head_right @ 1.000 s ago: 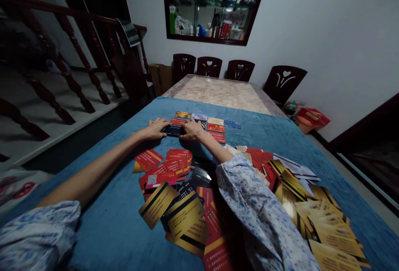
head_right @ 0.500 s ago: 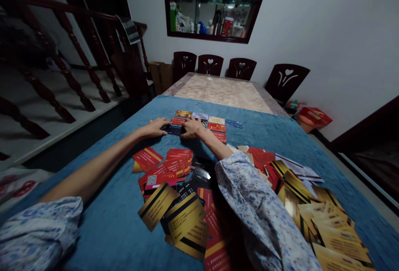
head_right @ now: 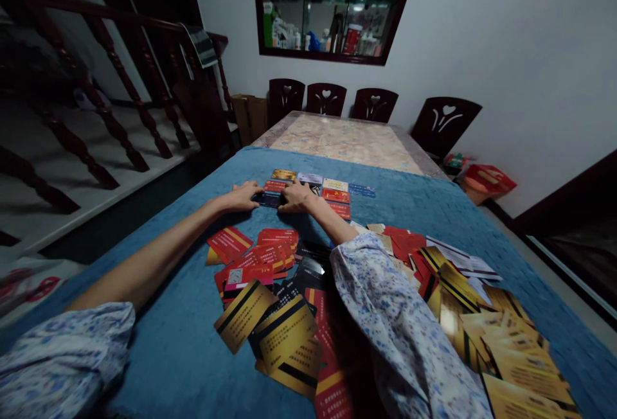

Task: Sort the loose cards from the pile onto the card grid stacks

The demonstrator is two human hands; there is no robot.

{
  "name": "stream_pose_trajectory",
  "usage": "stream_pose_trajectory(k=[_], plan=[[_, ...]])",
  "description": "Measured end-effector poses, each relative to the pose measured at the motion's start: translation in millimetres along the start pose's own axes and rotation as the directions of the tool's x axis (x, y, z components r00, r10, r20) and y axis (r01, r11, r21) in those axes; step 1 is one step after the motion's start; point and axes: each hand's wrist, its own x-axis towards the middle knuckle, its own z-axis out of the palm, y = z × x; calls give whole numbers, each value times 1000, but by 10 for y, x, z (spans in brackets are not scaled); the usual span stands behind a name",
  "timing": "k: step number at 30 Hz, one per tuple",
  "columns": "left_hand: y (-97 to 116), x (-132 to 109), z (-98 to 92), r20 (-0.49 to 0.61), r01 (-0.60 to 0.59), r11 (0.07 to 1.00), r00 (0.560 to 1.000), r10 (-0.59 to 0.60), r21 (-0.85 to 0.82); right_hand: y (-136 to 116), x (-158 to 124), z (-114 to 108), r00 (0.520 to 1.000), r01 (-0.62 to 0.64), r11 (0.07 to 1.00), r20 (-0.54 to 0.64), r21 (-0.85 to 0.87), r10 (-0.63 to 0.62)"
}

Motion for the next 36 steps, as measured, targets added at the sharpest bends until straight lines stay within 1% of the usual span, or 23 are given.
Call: stream_pose_trajectory(k=[6, 12, 17, 21, 24, 27, 29, 31, 33, 36], plan=[[-64, -45, 66, -67, -19, 1000, 998, 18, -18, 5, -11, -6, 1000, -4, 1000, -3, -5, 4], [-201, -157, 155, -168, -64, 995, 985, 51, -71, 19, -21, 12, 999, 13, 1000, -34, -7, -14], [-355, -338, 197, -252, -126, 988, 962, 101, -88, 43, -44, 28, 998, 3, 1000, -67, -20, -4], [-436, -561, 219, -290, -200, 973, 944, 160, -113, 14, -93, -9, 990, -2, 1000, -138, 13, 4], [-468, -752, 235, -311, -245, 961, 930, 195, -132, -63, -134, -40, 980, 62, 995, -195, 77, -46], [-495, -931, 254, -328, -268, 953, 921, 210, -144, -189, -172, -44, 959, 173, 976, -248, 134, -136], [-513, -1036, 270, -333, -311, 936, 911, 245, -162, -291, -196, -33, 936, 264, 951, -281, 160, -213], [-527, -1122, 291, -327, -359, 914, 901, 286, -187, -395, -222, -17, 906, 367, 912, -290, 182, -307], [-536, -1185, 317, -321, -386, 899, 895, 310, -206, -495, -248, 3, 887, 425, 885, -286, 192, -364], [-541, -1231, 351, -318, -402, 892, 890, 327, -208, -620, -281, 37, 866, 476, 859, -273, 190, -420]])
